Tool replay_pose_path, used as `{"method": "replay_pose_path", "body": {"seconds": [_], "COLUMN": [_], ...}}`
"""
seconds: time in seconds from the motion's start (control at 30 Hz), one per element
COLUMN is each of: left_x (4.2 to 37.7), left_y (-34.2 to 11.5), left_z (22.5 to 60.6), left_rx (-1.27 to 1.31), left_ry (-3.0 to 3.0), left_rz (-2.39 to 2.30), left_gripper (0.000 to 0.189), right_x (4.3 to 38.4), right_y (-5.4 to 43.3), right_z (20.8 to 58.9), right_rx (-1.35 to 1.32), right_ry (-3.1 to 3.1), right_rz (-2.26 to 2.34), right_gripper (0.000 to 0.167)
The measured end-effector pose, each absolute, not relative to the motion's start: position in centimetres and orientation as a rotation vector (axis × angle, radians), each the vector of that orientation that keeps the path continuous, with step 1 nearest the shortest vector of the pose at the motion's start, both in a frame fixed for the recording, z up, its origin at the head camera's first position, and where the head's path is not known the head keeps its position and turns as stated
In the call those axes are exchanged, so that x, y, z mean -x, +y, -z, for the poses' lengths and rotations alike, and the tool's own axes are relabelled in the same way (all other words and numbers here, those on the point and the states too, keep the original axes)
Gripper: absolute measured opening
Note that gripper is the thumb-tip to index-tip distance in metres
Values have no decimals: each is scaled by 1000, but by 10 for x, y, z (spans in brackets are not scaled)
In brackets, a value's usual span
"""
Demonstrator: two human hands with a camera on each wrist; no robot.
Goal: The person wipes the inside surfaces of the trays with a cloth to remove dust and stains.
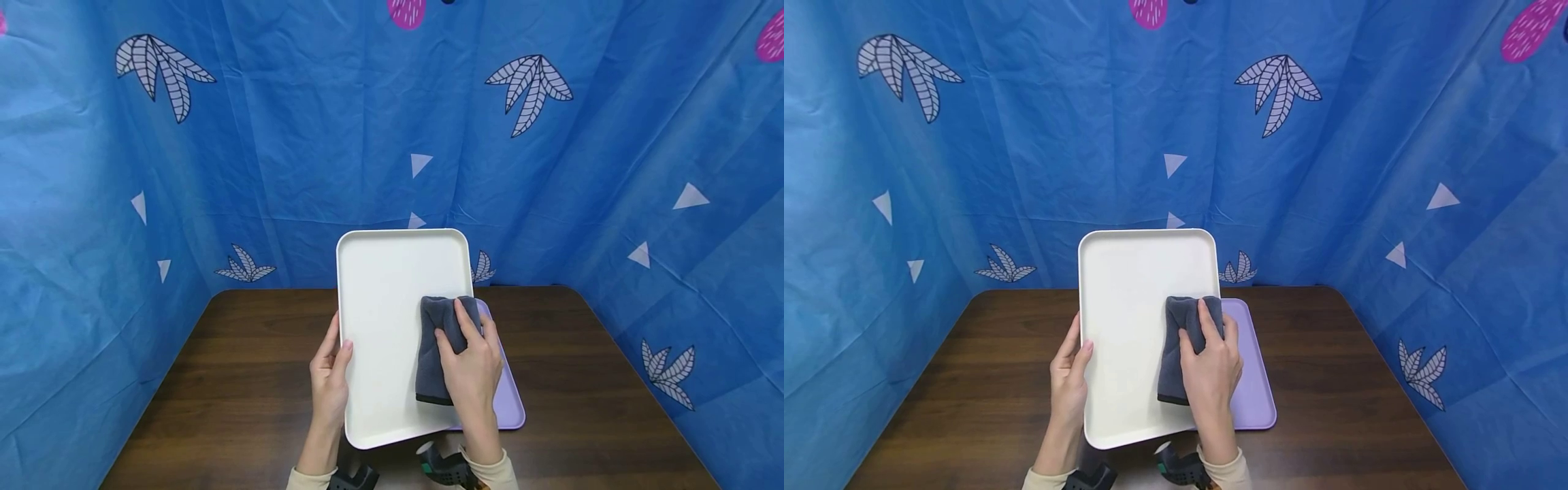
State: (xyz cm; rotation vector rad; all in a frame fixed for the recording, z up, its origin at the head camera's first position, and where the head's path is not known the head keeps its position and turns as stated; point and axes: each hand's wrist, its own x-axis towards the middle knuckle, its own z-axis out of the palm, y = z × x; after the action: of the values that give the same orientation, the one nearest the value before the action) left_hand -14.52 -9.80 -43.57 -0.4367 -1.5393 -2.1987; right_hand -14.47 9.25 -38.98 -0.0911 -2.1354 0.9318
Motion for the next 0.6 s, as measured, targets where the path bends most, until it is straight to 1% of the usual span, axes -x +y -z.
{"method": "replay_pose_path", "body": {"seconds": [0.6], "left_x": [145], "left_y": [-93], "left_z": [436], "left_rx": [401], "left_ry": [-1556], "left_rz": [2200], "left_gripper": [51], "right_x": [134], "right_y": [58], "right_z": [385], "right_rx": [-87], "right_ry": [-2144], "right_rz": [-917], "right_gripper": [59]}}
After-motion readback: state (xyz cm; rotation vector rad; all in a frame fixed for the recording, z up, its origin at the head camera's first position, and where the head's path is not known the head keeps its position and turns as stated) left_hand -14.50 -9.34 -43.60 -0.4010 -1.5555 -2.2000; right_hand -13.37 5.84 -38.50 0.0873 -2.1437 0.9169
